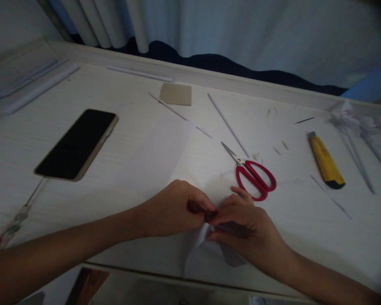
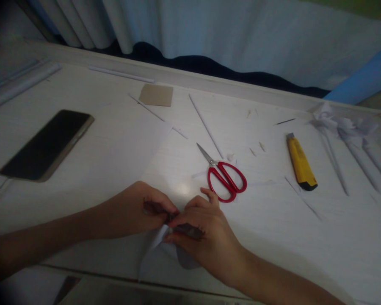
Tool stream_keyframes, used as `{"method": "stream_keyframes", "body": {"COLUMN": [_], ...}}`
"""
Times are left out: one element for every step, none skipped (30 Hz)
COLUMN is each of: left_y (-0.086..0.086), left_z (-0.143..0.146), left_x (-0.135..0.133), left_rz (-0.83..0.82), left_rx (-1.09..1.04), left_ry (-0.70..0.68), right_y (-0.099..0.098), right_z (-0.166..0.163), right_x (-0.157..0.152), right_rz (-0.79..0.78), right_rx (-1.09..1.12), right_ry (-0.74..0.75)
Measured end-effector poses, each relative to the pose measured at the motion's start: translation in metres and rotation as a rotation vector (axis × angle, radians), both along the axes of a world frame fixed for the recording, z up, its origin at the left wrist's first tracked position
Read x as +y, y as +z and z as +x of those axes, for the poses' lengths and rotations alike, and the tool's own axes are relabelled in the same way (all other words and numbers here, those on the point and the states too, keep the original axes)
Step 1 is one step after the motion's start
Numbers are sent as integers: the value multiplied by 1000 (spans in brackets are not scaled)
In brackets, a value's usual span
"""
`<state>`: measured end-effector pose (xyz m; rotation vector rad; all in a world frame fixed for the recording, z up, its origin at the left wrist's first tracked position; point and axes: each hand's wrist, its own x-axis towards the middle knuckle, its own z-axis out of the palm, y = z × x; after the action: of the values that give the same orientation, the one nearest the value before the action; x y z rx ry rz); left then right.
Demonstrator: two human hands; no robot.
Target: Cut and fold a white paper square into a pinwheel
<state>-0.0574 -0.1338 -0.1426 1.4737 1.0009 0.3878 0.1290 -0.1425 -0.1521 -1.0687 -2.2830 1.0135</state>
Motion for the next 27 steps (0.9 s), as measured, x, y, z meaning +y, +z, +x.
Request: {"method": "stream_keyframes", "body": {"left_y": [-1, -1, -2, -3, -3, -4, -4, -5, -5, -5, -5, -5, -5, -6, -6, -7, -7, -7, -7, -8, -7, -7, -7, -6, -6, -5, -5], "left_z": [0, 0, 0, 0, -1, -1, -1, -1, -1, -1, -1, -1, -1, -1, -1, -2, -2, -2, -2, -2, -2, -2, -1, -1, -1, -1, -1], "left_x": [0, 0, 0, 0, 1, 1, 1, 1, 2, 2, 2, 1, 1, 1, 1, 1, 1, 0, 0, 1, 1, 1, 1, 1, 2, 2, 2], "left_rz": [-15, -26, -33, -34, -28, -20, -10, 2, 11, 12, 5, -7, -22, -38, -50, -57, -60, -57, -53, -49, -47, -50, -54, -61, -65, -66, -66], "left_rx": [-13, -25, -36, -43, -47, -50, -51, -49, -46, -45, -46, -51, -57, -63, -67, -69, -69, -69, -68, -68, -68, -66, -63, -62, -61, -59, -57], "left_ry": [4, 7, 8, 7, 5, 3, -3, -8, -13, -16, -20, -22, -23, -27, -32, -35, -36, -34, -30, -23, -18, -15, -12, -9, -6, -5, -5], "right_y": [0, 0, 0, 0, 0, 0, 0, 0, 0, 0, -1, -1, -1, -1, -1, 0, 0, 0, 1, 1, 1, 1, 1, 1, 1, 0, 0], "right_z": [0, 0, 0, 1, 1, 1, 1, 1, 1, 1, 1, 1, 1, 1, 1, 0, 0, 0, 0, 0, 0, 0, 0, 0, 0, 0, 0], "right_x": [0, 0, 0, 0, 0, 0, 0, 0, 0, 0, 0, 0, 0, 0, 0, 0, -1, -1, -1, -1, -1, -1, -1, -1, -1, -1, 0], "right_rz": [5, 9, 13, 17, 19, 19, 17, 13, 8, 3, 1, 3, 8, 12, 15, 15, 13, 11, 9, 7, 5, 2, 0, 0, 1, 2, 3], "right_rx": [5, 10, 14, 17, 21, 23, 24, 22, 18, 11, 5, 2, 1, 2, 4, 2, 0, -4, -8, -11, -14, -15, -13, -12, -10, -10, -11], "right_ry": [3, 5, 3, 2, 0, -1, -4, -7, -9, -10, -13, -12, -9, -6, -8, -12, -15, -17, -21, -24, -24, -21, -20, -20, -20, -19, -18]}}
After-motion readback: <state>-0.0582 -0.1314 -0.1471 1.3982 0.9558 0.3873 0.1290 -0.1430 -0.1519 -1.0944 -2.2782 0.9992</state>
